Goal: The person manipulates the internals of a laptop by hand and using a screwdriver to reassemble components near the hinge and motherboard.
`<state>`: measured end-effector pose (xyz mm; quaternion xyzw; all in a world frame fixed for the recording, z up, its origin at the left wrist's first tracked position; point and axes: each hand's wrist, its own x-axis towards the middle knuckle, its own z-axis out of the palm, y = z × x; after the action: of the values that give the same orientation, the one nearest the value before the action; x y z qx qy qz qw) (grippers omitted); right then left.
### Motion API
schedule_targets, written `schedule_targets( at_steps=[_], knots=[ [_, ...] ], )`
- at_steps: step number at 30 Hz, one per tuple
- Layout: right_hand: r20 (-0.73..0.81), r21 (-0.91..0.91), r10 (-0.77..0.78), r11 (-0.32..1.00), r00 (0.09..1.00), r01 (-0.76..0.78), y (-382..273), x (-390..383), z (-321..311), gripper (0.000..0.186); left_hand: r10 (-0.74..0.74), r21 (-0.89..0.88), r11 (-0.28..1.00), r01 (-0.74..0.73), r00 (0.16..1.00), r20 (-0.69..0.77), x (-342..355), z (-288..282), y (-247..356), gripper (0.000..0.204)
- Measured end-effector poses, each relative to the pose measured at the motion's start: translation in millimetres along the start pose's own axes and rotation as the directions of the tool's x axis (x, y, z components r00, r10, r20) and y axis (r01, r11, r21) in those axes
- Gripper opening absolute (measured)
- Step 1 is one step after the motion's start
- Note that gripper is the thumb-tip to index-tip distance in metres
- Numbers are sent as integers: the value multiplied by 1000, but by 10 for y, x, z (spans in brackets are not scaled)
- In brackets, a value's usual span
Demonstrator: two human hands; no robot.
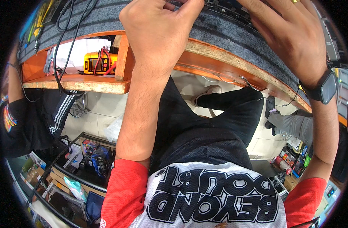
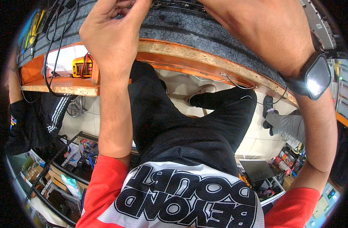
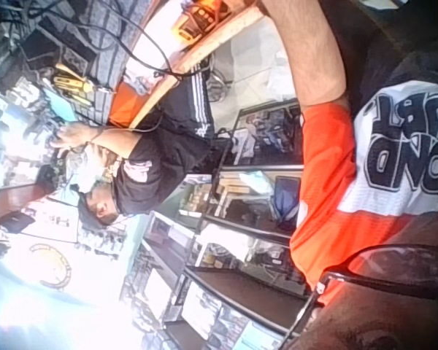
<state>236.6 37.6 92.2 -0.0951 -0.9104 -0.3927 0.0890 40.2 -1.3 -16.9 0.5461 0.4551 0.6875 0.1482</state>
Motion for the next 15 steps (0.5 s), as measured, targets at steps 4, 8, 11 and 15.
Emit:
schedule_targets(
  at_steps=[4,8,11,15],
  knots=[
    [17,-4,-9,1000,1000,9,-8,26,-45,40,-46,44,998,47,999,-16,-3,13,81,14],
    [-5,81,42,996,999,-42,-17,26,-52,40,-76,70,995,76,997,5,17,0,146,14],
    [-3,153,67,986,998,-66,-10,59,-97,40,-121,107,987,118,992,21,50,-27,287,14],
    [10,38,13,999,1000,-14,-17,25,-45,40,15,126,992,-15,1000,7,25,-19,78,14]
  ],
)
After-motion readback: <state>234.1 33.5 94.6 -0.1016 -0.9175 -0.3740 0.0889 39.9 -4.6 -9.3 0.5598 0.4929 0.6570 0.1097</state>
